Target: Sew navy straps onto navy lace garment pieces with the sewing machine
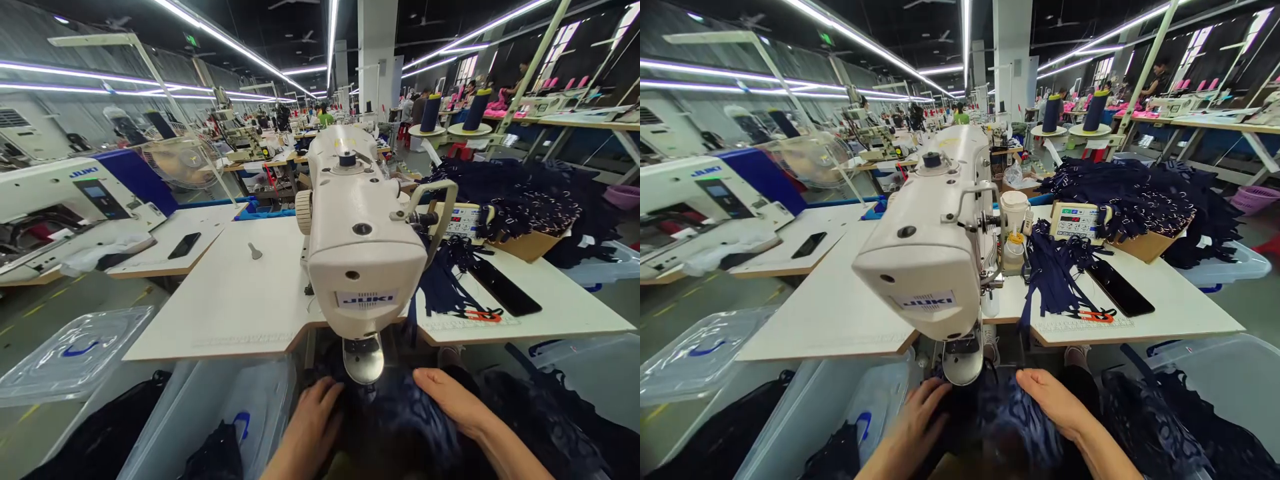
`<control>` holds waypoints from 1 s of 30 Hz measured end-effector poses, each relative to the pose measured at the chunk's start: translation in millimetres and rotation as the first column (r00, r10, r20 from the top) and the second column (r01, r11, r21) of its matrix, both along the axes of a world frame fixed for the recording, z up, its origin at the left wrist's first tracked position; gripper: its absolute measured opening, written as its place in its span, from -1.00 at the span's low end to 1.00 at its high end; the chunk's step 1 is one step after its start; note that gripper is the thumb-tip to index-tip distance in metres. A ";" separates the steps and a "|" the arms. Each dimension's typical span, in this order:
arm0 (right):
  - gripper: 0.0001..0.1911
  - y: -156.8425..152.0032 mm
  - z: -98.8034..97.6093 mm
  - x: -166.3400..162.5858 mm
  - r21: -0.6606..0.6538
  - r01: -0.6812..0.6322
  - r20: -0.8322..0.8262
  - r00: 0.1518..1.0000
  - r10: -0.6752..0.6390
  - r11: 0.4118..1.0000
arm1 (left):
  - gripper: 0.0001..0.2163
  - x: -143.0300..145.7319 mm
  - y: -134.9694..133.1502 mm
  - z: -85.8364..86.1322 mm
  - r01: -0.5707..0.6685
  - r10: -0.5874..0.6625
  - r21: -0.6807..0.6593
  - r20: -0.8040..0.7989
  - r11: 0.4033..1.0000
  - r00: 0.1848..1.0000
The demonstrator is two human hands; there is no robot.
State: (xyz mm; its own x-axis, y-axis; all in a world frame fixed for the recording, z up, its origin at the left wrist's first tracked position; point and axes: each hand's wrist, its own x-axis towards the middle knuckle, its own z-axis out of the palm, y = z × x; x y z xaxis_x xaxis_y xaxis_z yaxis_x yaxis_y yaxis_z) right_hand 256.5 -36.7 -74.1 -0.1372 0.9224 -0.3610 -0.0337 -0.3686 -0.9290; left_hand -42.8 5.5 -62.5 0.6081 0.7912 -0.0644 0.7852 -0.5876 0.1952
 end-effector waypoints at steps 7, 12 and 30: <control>-0.51 7.3 40.7 -52.8 0.180 0.096 0.147 0.981 -0.123 0.979 | -0.84 60.2 -11.2 35.9 0.150 -0.156 0.051 0.156 0.987 0.975; -0.55 5.3 27.4 -53.0 0.314 -0.081 0.556 0.823 -0.114 0.946 | -0.89 58.9 -14.7 28.9 0.162 -0.170 0.071 0.120 0.984 0.978; -0.65 -3.2 24.7 -61.1 0.445 -0.172 0.700 0.679 -0.222 0.879 | -0.78 72.5 -30.8 32.8 0.177 -0.172 -0.062 0.075 0.982 0.982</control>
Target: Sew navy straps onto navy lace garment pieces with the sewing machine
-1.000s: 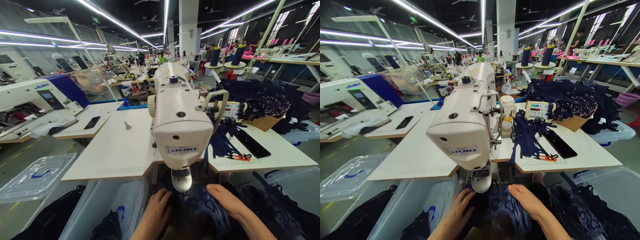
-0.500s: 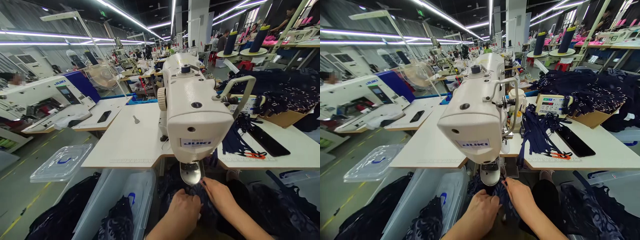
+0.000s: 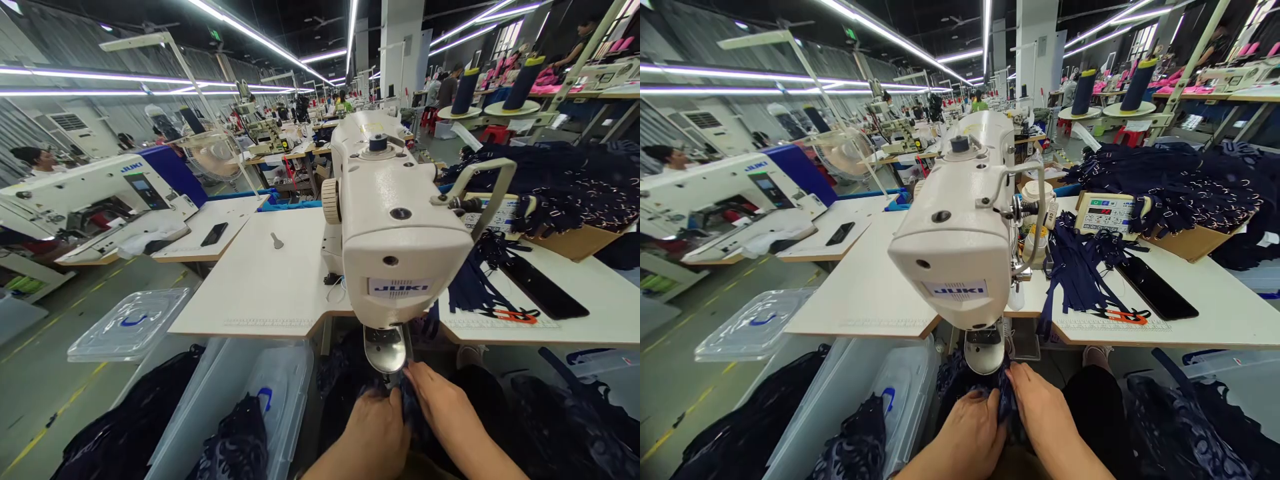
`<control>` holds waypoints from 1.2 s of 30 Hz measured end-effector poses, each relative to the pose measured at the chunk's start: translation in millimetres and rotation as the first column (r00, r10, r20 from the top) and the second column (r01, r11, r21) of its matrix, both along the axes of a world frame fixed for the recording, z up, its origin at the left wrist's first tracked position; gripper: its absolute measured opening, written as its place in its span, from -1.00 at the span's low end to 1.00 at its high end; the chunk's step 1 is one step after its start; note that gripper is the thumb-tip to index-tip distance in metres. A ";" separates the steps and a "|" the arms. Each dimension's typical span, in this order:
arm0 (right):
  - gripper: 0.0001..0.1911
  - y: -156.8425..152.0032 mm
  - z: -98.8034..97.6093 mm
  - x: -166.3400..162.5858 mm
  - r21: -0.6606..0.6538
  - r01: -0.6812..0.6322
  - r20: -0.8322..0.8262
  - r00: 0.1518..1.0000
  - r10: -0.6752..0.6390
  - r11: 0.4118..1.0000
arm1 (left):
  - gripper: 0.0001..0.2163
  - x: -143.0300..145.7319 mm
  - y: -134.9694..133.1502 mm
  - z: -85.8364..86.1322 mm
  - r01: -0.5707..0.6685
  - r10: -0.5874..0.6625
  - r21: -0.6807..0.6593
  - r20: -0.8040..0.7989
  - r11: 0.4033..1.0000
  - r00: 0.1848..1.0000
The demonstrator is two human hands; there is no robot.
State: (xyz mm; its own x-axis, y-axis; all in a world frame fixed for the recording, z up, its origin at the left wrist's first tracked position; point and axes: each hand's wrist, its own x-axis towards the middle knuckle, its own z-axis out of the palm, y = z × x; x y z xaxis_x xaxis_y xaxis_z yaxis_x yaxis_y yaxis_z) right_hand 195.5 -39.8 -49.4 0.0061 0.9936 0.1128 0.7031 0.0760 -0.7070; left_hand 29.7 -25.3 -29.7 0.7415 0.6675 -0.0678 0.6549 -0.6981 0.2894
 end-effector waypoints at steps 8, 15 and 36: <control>-0.71 -3.3 83.2 0.1 -0.124 -0.595 -0.102 0.804 0.586 0.794 | -0.57 -35.2 20.1 52.1 0.140 0.183 -0.538 0.503 0.831 0.845; -0.69 25.7 73.3 -9.9 0.172 -0.262 0.224 0.949 0.221 0.950 | -0.86 -39.6 44.8 70.5 -0.222 0.181 0.031 0.476 0.974 0.861; -0.72 64.8 53.1 9.2 -0.115 0.116 -0.273 0.951 -0.144 0.987 | -0.70 -21.1 29.5 55.6 -0.124 0.042 0.375 0.218 0.919 0.975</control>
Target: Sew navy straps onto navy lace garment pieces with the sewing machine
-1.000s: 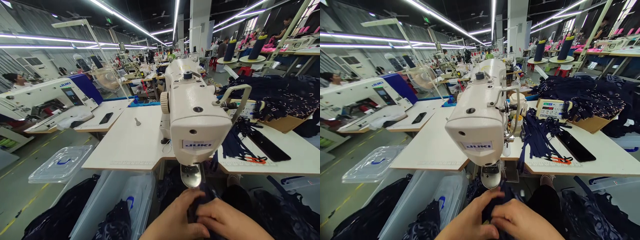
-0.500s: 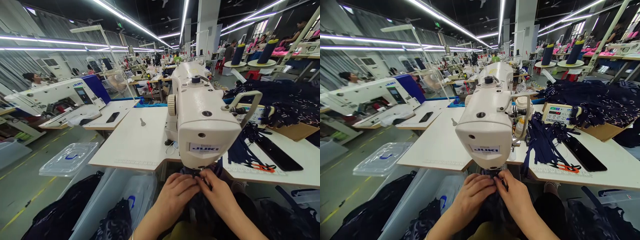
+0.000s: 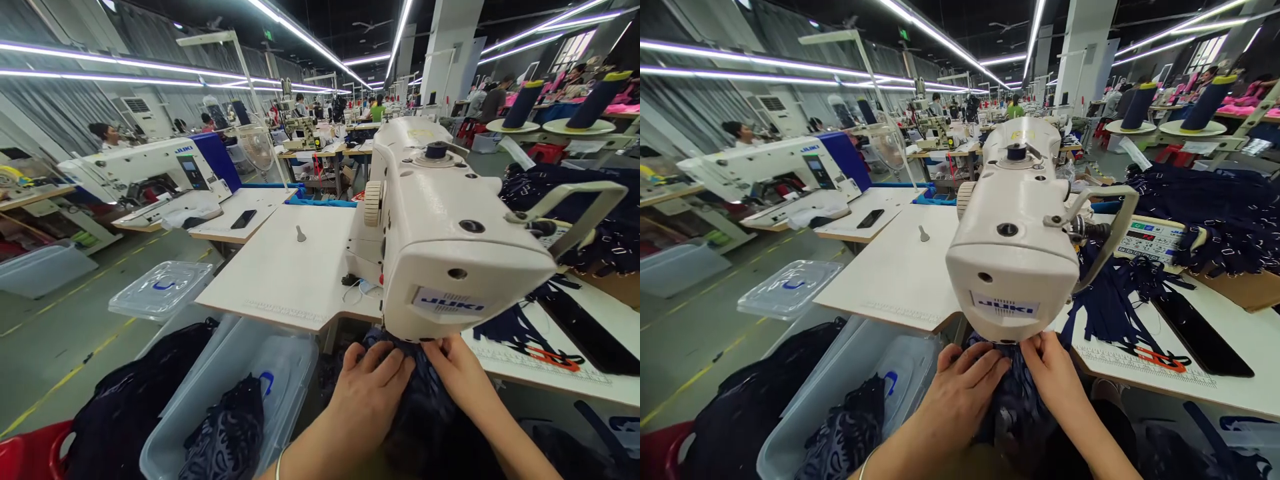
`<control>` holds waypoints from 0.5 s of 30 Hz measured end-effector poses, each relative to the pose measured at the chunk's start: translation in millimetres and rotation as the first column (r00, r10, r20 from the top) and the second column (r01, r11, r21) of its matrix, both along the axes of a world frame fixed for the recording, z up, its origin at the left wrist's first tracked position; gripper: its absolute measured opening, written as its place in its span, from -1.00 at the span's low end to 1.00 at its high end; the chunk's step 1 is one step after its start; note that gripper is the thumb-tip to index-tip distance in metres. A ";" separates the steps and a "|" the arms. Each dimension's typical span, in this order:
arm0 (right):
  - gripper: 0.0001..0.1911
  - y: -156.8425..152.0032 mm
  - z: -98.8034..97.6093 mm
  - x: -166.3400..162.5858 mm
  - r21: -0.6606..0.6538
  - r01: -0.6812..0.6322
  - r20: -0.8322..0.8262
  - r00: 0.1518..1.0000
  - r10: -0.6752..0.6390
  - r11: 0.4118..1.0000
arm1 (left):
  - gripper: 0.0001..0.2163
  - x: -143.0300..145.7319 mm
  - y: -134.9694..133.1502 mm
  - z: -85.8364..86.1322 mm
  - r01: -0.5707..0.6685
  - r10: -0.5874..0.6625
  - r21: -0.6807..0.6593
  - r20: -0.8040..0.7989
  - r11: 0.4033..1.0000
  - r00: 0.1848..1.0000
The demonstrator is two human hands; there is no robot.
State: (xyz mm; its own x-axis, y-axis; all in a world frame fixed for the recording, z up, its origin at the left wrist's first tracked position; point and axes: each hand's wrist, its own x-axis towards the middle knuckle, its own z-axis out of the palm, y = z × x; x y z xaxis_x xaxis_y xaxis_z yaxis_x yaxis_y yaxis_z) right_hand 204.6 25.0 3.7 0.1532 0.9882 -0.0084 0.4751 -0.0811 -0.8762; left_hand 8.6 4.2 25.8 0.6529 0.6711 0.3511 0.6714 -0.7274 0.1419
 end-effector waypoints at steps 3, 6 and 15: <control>-0.70 4.3 -0.3 1.7 -0.008 0.011 0.180 0.984 -0.010 1.000 | -0.68 3.3 -1.4 -2.9 -0.040 0.041 0.024 -0.017 0.999 0.999; -0.66 8.6 1.6 3.1 0.003 -0.015 0.256 0.967 0.013 1.000 | -0.67 6.6 -1.1 -4.0 -0.073 0.075 0.042 -0.054 0.996 0.996; -0.64 15.2 2.4 4.9 0.055 -0.053 0.332 0.943 0.032 0.997 | -0.66 10.7 0.1 -6.7 -0.085 0.087 0.050 -0.029 0.995 0.996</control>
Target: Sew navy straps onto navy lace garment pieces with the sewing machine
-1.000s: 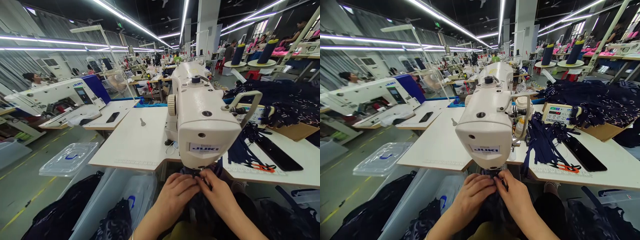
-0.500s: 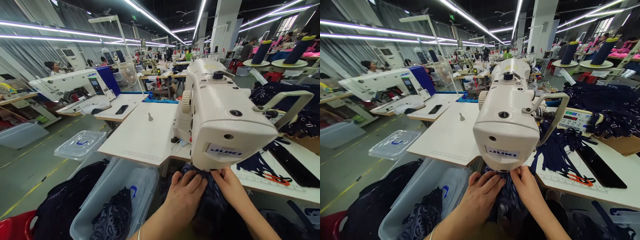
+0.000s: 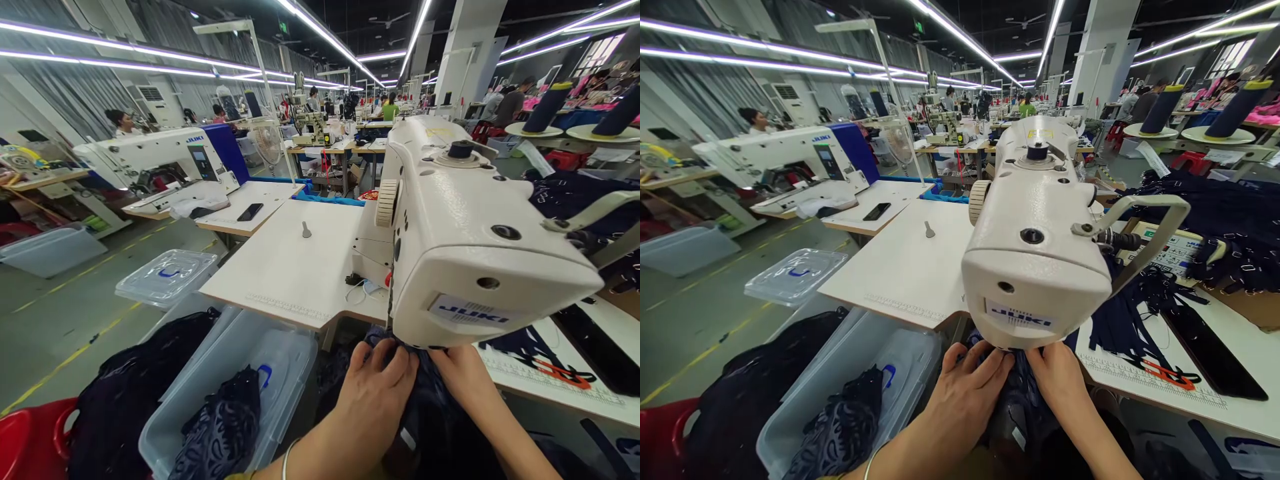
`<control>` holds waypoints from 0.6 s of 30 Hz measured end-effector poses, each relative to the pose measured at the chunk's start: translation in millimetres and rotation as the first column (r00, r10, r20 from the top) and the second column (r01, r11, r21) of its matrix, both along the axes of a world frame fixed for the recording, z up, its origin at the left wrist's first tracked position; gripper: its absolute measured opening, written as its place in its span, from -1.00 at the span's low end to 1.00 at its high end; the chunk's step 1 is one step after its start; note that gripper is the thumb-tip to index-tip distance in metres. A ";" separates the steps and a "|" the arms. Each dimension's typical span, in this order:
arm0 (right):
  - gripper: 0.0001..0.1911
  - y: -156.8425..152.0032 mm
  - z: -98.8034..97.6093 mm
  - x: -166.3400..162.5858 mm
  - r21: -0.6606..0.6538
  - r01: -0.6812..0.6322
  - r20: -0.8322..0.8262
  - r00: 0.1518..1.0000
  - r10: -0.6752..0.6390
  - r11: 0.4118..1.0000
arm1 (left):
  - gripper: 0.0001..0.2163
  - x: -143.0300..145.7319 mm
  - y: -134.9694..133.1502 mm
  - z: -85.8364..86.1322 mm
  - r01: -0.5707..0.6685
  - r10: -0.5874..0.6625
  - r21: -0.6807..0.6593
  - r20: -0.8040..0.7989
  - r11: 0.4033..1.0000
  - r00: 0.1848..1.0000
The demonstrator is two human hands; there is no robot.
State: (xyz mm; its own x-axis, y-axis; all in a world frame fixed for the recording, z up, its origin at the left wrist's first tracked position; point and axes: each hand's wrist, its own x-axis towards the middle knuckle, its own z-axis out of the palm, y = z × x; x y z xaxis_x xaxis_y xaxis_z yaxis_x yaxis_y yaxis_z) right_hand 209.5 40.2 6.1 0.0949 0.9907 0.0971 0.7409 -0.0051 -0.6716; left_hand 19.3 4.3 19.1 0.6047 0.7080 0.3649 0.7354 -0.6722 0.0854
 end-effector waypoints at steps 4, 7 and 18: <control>-0.67 0.2 -0.2 -0.4 0.037 -0.019 -0.008 1.000 0.019 0.999 | -0.64 0.5 -0.7 0.3 0.001 -0.001 -0.015 -0.004 1.000 1.000; -0.68 0.2 -0.6 -0.5 0.045 -0.011 -0.010 1.000 0.012 0.999 | -0.64 1.0 -0.8 0.2 -0.004 0.004 -0.014 -0.019 1.000 1.000; -0.62 1.4 -6.9 0.8 0.028 -0.044 0.041 0.998 0.043 0.999 | -0.63 1.0 -2.9 0.3 -0.046 0.050 0.046 -0.089 0.998 0.995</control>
State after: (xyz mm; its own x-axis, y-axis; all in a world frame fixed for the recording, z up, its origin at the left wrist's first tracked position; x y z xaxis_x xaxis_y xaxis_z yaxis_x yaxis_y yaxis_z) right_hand 210.3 41.6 -0.7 0.0472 0.9906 0.1282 0.7663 0.0464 -0.6408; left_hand 20.2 1.5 19.3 0.6025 0.7213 0.3417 0.7701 -0.6378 -0.0115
